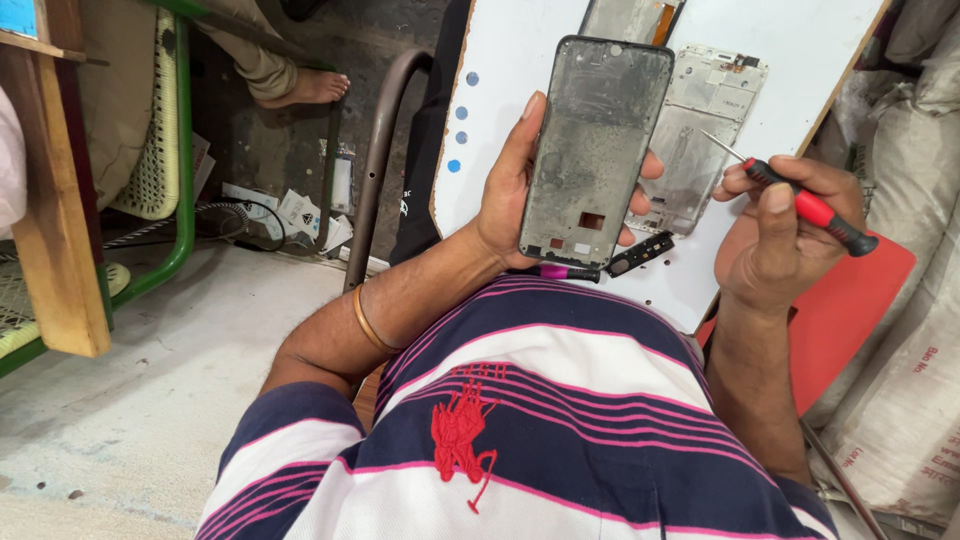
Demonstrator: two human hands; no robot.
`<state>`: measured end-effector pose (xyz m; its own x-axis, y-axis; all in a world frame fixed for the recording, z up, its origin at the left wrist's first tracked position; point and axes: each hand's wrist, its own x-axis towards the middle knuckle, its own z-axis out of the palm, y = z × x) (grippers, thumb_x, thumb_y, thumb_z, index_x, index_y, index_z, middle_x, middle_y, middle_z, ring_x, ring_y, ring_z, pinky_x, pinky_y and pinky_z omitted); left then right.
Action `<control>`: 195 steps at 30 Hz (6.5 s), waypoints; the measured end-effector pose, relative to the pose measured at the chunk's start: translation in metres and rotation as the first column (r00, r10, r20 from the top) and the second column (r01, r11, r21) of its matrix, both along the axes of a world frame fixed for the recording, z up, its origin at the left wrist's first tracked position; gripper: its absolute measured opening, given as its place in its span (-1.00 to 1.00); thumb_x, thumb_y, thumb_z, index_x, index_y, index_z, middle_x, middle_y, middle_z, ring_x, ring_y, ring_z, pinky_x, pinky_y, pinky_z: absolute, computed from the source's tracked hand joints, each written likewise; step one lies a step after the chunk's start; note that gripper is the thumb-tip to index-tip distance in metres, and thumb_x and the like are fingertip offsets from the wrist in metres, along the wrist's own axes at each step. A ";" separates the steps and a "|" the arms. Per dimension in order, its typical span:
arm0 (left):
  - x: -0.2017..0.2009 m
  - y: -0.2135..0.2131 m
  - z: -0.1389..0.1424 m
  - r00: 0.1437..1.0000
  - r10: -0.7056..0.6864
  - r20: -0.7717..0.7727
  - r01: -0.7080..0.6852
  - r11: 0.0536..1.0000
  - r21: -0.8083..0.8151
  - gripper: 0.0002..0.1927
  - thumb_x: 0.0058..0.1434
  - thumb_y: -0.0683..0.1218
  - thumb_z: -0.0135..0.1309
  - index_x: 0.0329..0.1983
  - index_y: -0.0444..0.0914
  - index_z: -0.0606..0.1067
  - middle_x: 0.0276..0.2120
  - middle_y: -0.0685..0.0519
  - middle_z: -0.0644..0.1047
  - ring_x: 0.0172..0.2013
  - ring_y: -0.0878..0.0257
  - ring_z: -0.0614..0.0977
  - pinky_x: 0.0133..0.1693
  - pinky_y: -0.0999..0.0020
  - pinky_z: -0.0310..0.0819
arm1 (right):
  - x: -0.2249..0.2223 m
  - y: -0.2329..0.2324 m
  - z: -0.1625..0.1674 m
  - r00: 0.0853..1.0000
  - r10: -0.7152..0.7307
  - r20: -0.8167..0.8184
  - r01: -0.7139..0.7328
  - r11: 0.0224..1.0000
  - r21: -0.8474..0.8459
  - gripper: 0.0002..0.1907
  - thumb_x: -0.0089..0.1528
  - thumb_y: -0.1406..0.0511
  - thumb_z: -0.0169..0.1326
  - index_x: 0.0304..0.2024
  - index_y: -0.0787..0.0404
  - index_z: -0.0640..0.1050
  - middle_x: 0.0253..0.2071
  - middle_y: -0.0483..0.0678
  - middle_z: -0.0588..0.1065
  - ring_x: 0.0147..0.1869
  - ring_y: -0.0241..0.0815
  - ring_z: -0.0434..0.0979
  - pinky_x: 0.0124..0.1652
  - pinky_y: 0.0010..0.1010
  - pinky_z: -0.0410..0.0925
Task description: The person uses a screwdriver to pry and scrape the interior of a disassembled mobile phone frame, then picks up a second phone frame and repeats the scraping action along the edges and corners.
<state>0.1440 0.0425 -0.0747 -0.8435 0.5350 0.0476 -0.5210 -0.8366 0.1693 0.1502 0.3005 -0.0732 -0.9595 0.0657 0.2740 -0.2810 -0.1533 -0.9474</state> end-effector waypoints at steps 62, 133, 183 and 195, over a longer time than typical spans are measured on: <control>-0.032 -0.026 0.023 0.947 0.166 -0.273 -0.256 0.906 -0.337 -0.18 0.54 0.44 -0.40 0.49 -0.28 0.23 0.32 -0.16 0.41 0.20 0.16 0.51 0.19 0.15 0.66 | 0.001 -0.088 0.099 0.878 0.459 -0.139 -0.232 0.660 0.714 -0.87 0.22 0.34 0.30 -0.18 0.18 0.67 -0.32 -0.13 0.62 -0.19 -0.25 0.59 0.10 -0.31 0.26; 0.006 0.009 0.037 0.996 0.083 0.021 -0.074 0.959 -0.274 -0.19 0.55 0.38 -0.54 0.47 -0.35 0.21 0.23 -0.24 0.46 0.16 0.06 0.56 0.06 0.04 0.66 | -0.039 -0.058 0.100 0.836 0.214 -0.505 0.322 0.553 0.768 -0.75 0.27 0.42 0.24 0.01 0.20 0.61 -0.31 -0.05 0.63 -0.21 -0.08 0.66 0.31 0.01 0.16; 0.008 0.008 0.035 0.996 0.066 -0.068 -0.085 0.941 -0.327 -0.14 0.51 0.40 -0.48 0.53 -0.35 0.18 0.26 -0.26 0.43 0.18 0.08 0.56 0.11 0.01 0.66 | -0.039 -0.058 0.101 0.901 0.142 -0.411 0.213 0.679 0.702 -0.87 0.36 0.39 0.22 -0.04 0.21 0.61 -0.30 -0.01 0.66 -0.20 -0.12 0.67 0.33 -0.19 0.19; 0.013 0.001 0.036 0.991 0.083 -0.103 -0.113 0.935 -0.336 -0.13 0.51 0.41 -0.43 0.51 -0.38 0.16 0.27 -0.30 0.42 0.16 0.05 0.57 0.09 0.04 0.64 | -0.045 -0.032 0.085 0.965 0.002 -0.263 0.170 0.758 0.629 -0.85 0.46 0.33 0.17 -0.01 0.31 0.58 -0.32 0.03 0.65 -0.20 -0.20 0.67 0.21 -0.32 0.27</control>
